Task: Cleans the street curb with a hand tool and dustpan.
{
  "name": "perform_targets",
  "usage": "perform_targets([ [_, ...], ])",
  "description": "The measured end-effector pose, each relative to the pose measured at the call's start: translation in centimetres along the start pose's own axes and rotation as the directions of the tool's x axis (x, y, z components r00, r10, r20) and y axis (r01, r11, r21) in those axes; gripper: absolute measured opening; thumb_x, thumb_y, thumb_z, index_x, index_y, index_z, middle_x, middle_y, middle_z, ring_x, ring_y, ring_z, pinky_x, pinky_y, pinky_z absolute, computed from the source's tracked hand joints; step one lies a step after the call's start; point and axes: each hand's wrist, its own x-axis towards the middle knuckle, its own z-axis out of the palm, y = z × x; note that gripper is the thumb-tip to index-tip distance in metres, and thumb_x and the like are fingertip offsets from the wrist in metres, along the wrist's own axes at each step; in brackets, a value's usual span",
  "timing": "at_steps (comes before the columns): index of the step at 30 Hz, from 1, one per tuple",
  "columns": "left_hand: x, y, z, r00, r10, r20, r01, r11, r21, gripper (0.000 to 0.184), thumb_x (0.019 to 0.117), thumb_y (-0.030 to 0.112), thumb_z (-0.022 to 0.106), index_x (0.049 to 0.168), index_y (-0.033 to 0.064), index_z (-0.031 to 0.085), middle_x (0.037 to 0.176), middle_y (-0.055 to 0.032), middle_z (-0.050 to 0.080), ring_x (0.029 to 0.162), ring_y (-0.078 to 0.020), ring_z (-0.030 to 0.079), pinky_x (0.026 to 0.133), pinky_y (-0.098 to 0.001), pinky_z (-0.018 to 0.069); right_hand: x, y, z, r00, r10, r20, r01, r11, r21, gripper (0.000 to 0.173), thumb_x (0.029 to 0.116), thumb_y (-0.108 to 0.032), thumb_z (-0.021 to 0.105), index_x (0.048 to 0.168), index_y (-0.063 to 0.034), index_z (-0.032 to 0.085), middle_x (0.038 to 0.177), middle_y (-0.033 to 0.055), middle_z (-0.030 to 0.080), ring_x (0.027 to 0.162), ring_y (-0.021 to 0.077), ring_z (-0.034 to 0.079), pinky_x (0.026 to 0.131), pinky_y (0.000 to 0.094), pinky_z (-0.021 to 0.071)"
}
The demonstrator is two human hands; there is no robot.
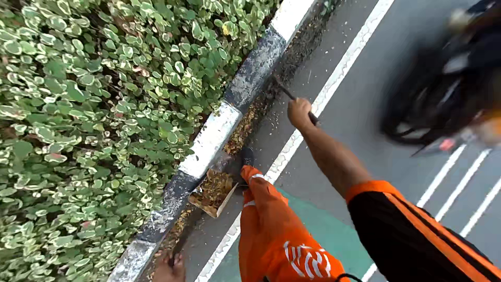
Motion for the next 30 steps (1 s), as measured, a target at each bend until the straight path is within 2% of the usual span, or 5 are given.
perform_targets([
  [6,1.2,0.7,0.0,0.999,-0.044,-0.005,0.044,0.999,0.009,0.03,0.105,0.023,0.036,0.077,0.0208,0.048,0.059,0.0068,0.05,0.048,-0.0076,0.051,0.049,-0.0249,0.0491,-7.0,-1.4,10.2,0.966,-0.188,0.175,0.201,0.977,-0.064,0.021,0.0969,-0.003,0.06,0.114,0.0059,0.066,0.111,0.0306,0.065,0.101,0.0484,0.066,0.072,0.0625,0.0552],
  [11,1.1,1.2,0.2,0.999,-0.047,-0.024,0.046,0.999,-0.004,0.03,0.1068,0.025,0.037,0.079,0.0211,0.047,0.06,0.0064,0.049,0.048,-0.0087,0.05,0.049,-0.0262,0.0493,-9.7,7.1,0.6,0.878,-0.117,0.464,0.194,0.974,-0.122,0.021,0.0955,-0.022,0.066,0.107,-0.0054,0.071,0.107,0.0225,0.071,0.101,0.0448,0.069,0.077,0.068,0.0548],
  [16,1.1,0.8,-0.1,0.999,-0.046,-0.015,0.047,0.999,0.017,0.026,0.1051,0.024,0.039,0.08,0.0216,0.047,0.062,0.0068,0.049,0.05,-0.0088,0.05,0.05,-0.0268,0.0493,-7.9,8.0,-7.5,0.945,0.005,0.327,0.051,0.986,-0.161,0.023,0.0924,-0.024,0.068,0.102,-0.0024,0.069,0.106,0.0272,0.068,0.102,0.05,0.067,0.072,0.0714,0.0512],
  [24,0.3,0.7,0.2,1.0,-0.029,0.006,0.028,0.997,0.074,0.027,0.1055,0.023,0.038,0.08,0.0199,0.048,0.061,0.0063,0.051,0.048,-0.0087,0.051,0.049,-0.0263,0.0507,-9.9,-0.6,9.8,0.955,-0.086,0.285,0.07,0.995,0.065,0.025,0.099,-0.005,0.057,0.12,0.0058,0.065,0.119,0.0311,0.065,0.109,0.0496,0.065,0.08,0.0651,0.0551],
  [30,1.2,0.2,-0.6,1.0,-0.023,0.01,0.023,0.999,0.038,0.027,0.1044,0.021,0.038,0.079,0.0204,0.047,0.061,0.006,0.05,0.05,-0.0096,0.05,0.051,-0.0279,0.0509,-12.8,5.2,4.4,0.828,-0.139,0.543,0.185,0.982,-0.03,0.029,0.0957,-0.02,0.066,0.117,-0.001,0.067,0.117,0.0272,0.067,0.107,0.0481,0.067,0.082,0.0703,0.053],
])
